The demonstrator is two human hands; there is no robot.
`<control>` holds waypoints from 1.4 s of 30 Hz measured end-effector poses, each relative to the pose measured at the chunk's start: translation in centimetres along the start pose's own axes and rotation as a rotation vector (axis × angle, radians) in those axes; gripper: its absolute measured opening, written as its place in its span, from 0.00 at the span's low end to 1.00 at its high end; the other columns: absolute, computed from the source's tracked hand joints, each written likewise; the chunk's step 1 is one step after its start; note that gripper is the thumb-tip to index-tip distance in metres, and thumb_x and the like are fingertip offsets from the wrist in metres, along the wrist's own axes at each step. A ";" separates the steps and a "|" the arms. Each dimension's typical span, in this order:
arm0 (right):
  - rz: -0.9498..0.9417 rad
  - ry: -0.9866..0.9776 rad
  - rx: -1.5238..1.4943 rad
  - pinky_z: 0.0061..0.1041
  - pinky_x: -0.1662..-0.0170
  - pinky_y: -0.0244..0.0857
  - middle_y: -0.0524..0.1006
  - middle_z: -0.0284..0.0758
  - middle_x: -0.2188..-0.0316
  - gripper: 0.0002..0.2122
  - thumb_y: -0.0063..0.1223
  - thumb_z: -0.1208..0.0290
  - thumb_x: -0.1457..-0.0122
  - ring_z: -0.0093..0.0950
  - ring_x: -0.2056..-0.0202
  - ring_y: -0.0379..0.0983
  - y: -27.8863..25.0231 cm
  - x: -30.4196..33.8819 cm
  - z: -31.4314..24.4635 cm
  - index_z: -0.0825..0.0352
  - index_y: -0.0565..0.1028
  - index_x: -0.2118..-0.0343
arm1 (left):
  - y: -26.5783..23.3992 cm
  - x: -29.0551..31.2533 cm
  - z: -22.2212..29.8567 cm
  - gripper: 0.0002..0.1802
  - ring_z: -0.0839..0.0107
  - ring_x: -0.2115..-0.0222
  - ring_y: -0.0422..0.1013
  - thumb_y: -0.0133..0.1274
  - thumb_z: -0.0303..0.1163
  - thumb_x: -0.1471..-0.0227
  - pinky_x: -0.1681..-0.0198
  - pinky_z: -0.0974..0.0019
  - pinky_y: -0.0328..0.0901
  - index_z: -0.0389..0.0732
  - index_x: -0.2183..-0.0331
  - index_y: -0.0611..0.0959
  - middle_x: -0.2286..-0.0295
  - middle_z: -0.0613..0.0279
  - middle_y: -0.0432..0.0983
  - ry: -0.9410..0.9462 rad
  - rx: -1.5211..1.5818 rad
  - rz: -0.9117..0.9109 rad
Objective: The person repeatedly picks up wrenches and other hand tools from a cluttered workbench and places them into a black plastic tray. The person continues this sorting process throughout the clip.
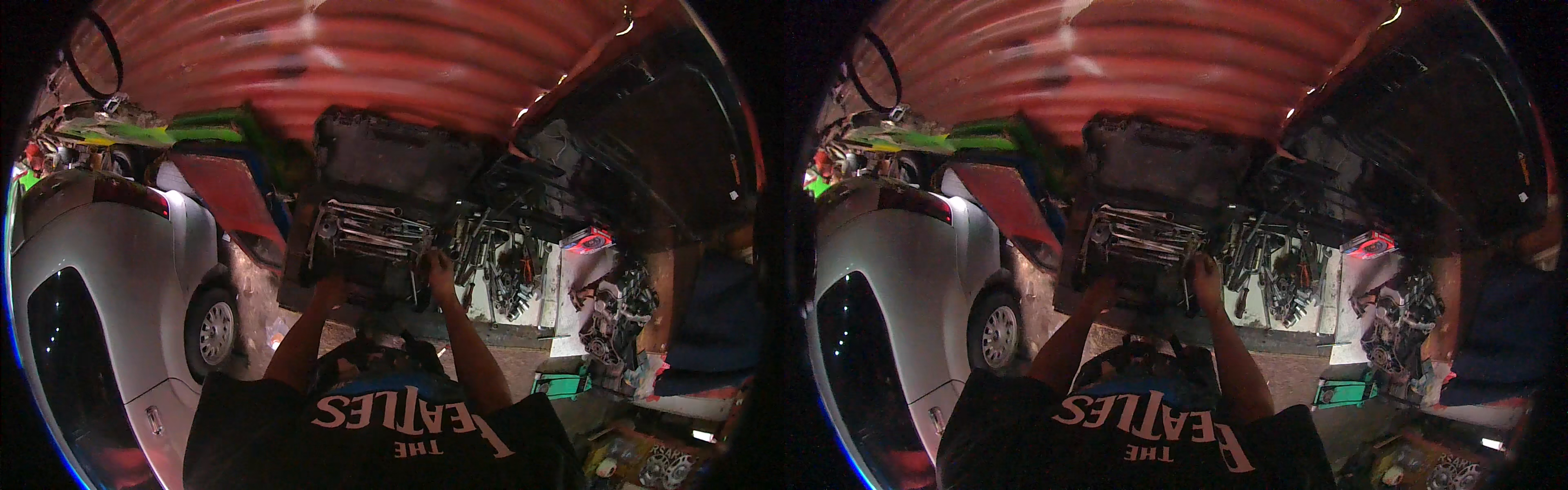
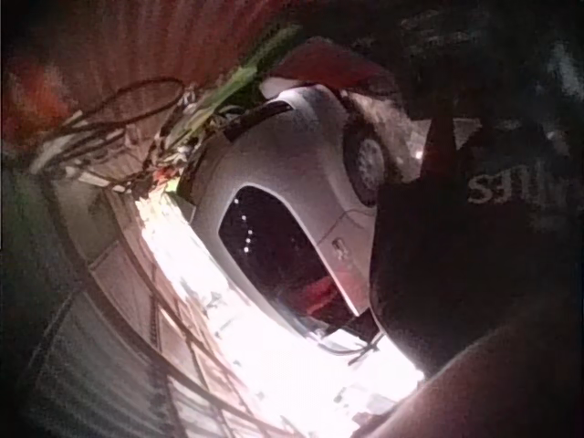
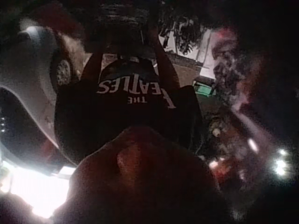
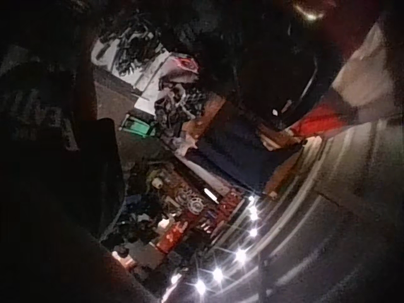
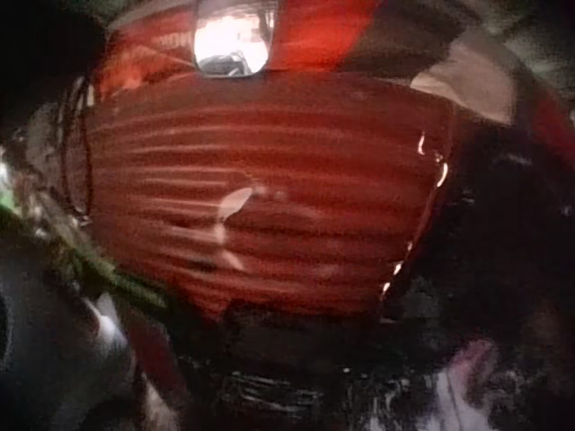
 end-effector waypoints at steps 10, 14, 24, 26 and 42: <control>-0.100 -0.227 0.442 0.30 0.54 0.64 0.73 0.37 0.62 0.13 0.50 0.68 0.43 0.35 0.59 0.70 1.8 2.3 -4.5 0.69 0.70 0.58 | 1.2 1.7 -0.9 0.20 0.51 0.63 0.74 0.50 0.46 0.52 0.59 0.49 0.69 0.39 0.69 0.82 0.67 0.47 0.77 -0.089 -0.223 -0.037; -0.087 -0.087 0.235 0.33 0.56 0.63 0.73 0.39 0.65 0.11 0.51 0.72 0.44 0.36 0.60 0.69 1.7 2.6 -3.4 0.68 0.70 0.58 | 0.0 2.6 -0.7 0.24 0.51 0.63 0.74 0.48 0.51 0.50 0.59 0.50 0.69 0.39 0.69 0.83 0.67 0.47 0.77 -0.181 -0.127 -0.158; -0.017 -0.363 0.524 0.25 0.64 0.61 0.69 0.31 0.72 0.12 0.45 0.62 0.39 0.23 0.69 0.66 0.2 2.4 -1.3 0.66 0.71 0.61 | -1.9 3.4 1.7 0.23 0.50 0.63 0.73 0.50 0.52 0.54 0.58 0.47 0.67 0.41 0.69 0.83 0.66 0.47 0.77 -0.113 -0.313 -0.019; 0.077 -0.528 0.524 0.21 0.69 0.60 0.71 0.28 0.73 0.16 0.47 0.55 0.39 0.19 0.72 0.66 0.2 1.9 -2.3 0.65 0.73 0.63 | -1.1 2.3 0.0 0.22 0.52 0.60 0.72 0.52 0.51 0.56 0.56 0.43 0.64 0.42 0.68 0.83 0.64 0.49 0.76 -0.068 -0.415 0.038; -0.111 -0.068 0.024 0.23 0.58 0.62 0.77 0.30 0.65 0.16 0.41 0.58 0.37 0.21 0.63 0.71 2.2 2.5 -1.6 0.66 0.75 0.60 | -0.6 3.1 0.2 0.22 0.55 0.49 0.62 0.57 0.42 0.60 0.50 0.30 0.51 0.47 0.60 0.80 0.52 0.53 0.67 -0.196 -0.443 -0.237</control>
Point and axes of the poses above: each hand's wrist, its own x-axis away from the middle knuckle, its own y-axis out of the palm, z = x × y, the point moved 10 cm from there along -x, towards the middle knuckle
